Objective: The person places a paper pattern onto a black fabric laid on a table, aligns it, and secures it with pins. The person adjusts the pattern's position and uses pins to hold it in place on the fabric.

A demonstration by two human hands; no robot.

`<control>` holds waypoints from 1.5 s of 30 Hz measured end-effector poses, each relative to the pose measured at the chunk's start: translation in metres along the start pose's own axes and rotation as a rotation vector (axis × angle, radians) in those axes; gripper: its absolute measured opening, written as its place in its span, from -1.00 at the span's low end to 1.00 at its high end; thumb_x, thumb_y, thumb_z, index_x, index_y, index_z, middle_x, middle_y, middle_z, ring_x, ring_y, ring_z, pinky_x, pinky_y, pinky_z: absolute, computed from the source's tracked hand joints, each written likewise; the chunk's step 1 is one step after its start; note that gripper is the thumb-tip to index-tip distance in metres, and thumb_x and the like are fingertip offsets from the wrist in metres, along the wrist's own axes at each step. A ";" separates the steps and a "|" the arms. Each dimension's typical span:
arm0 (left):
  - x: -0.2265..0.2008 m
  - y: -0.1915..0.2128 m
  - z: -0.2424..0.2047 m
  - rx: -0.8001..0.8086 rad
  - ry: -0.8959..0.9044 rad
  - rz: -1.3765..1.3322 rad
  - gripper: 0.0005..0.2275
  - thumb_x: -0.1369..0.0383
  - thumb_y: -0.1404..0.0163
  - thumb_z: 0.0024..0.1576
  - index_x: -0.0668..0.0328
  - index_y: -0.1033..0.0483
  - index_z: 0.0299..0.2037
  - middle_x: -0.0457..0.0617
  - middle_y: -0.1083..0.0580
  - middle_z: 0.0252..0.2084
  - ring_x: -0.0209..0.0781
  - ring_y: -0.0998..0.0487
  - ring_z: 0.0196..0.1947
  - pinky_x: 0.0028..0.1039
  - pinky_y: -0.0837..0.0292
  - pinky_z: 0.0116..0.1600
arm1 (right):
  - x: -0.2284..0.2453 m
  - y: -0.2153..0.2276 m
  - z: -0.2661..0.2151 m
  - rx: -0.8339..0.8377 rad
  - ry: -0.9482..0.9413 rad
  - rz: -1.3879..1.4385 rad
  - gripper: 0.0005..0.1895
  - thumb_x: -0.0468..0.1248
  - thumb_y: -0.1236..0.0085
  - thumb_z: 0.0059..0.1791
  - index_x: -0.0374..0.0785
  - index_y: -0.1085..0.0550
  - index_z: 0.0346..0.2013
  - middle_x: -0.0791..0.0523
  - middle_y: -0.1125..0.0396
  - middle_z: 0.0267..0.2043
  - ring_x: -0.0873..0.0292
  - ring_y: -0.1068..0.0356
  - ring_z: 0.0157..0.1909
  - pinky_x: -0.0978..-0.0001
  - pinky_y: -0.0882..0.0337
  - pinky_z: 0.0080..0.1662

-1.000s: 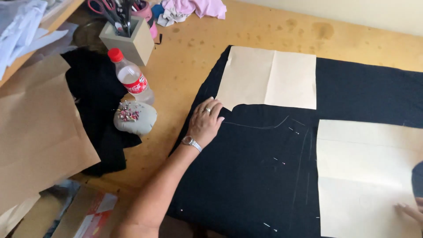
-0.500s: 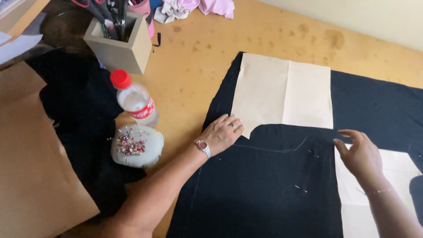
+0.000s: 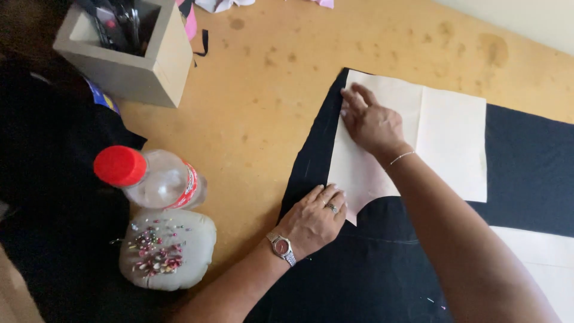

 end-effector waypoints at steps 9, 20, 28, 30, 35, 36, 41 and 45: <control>0.000 0.032 0.012 -0.030 0.062 -0.062 -0.77 0.64 -0.12 0.14 0.43 -0.58 0.00 0.36 -0.56 0.04 0.31 -0.59 0.10 0.01 -0.55 0.17 | -0.007 -0.007 0.032 0.127 -0.220 0.025 -0.46 0.12 0.19 0.11 0.18 -0.31 0.39 0.37 -0.09 0.49 0.12 -0.50 0.02 -0.02 -0.52 -0.20; 0.000 0.051 0.019 -0.131 0.075 -0.018 -0.85 0.63 -0.12 0.16 0.45 -0.63 -0.08 0.30 -0.60 -0.06 0.23 -0.64 0.02 -0.06 -0.60 0.07 | -0.034 0.031 0.000 -0.013 -0.190 0.340 -0.39 0.07 -0.07 0.07 -0.11 -0.31 0.36 0.16 -0.18 0.43 -0.05 -0.43 0.15 0.00 -0.39 0.05; 0.002 0.055 0.021 -0.143 0.062 0.037 -0.85 0.66 -0.03 0.18 0.52 -0.60 -0.09 0.32 -0.57 -0.08 0.25 -0.61 0.05 -0.06 -0.60 0.09 | -0.193 0.056 -0.143 0.112 -1.010 0.077 -0.21 0.32 -0.12 0.07 -0.23 -0.38 0.31 -0.22 -0.23 0.24 -0.36 -0.30 0.17 -0.26 -0.27 0.11; 0.001 0.054 0.021 -0.142 0.062 0.055 -0.85 0.68 -0.01 0.16 0.50 -0.61 -0.12 0.30 -0.57 -0.09 0.24 -0.60 0.05 -0.07 -0.58 0.10 | -0.217 0.047 -0.161 0.273 -1.118 0.075 -0.12 0.36 -0.16 -0.03 -0.25 -0.42 0.31 -0.23 -0.38 0.20 -0.34 -0.31 0.25 -0.21 -0.31 0.16; -0.001 0.049 0.019 -0.102 0.042 0.053 -0.84 0.66 -0.04 0.16 0.52 -0.60 -0.09 0.34 -0.57 -0.06 0.28 -0.59 0.07 -0.05 -0.58 0.12 | -0.216 0.045 -0.158 0.277 -1.108 0.132 -0.13 0.34 -0.20 -0.04 -0.27 -0.46 0.27 -0.15 -0.43 0.16 -0.27 -0.35 0.22 -0.14 -0.33 0.13; -0.001 0.048 0.018 -0.102 0.037 0.057 -0.83 0.70 -0.02 0.14 0.52 -0.59 -0.10 0.35 -0.57 -0.06 0.30 -0.59 0.07 -0.02 -0.57 0.13 | -0.216 0.043 -0.157 0.261 -1.106 0.162 -0.14 0.33 -0.24 -0.05 -0.28 -0.46 0.26 -0.12 -0.44 0.14 -0.25 -0.36 0.21 -0.13 -0.33 0.12; -0.001 0.052 0.019 -0.116 0.029 0.059 -0.86 0.69 -0.06 0.13 0.56 -0.59 -0.13 0.37 -0.57 -0.10 0.31 -0.60 0.04 -0.04 -0.59 0.11 | -0.214 0.041 -0.148 0.263 -1.066 0.177 -0.22 0.29 -0.27 -0.07 -0.26 -0.52 0.17 -0.08 -0.48 0.06 -0.19 -0.41 0.13 -0.08 -0.37 0.05; -0.001 0.049 0.017 -0.104 0.033 0.066 -0.86 0.66 -0.11 0.13 0.56 -0.58 -0.11 0.43 -0.56 -0.08 0.34 -0.60 0.04 -0.03 -0.58 0.14 | -0.214 0.035 -0.143 0.248 -1.061 0.194 -0.22 0.28 -0.28 -0.05 -0.27 -0.50 0.18 -0.02 -0.45 0.07 -0.17 -0.39 0.13 -0.07 -0.37 0.04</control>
Point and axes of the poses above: each hand's wrist, its own z-axis towards the middle knuckle, its own y-axis out of the back of the hand, x = y × z, the point moved 4 cm from there along z, towards the middle knuckle
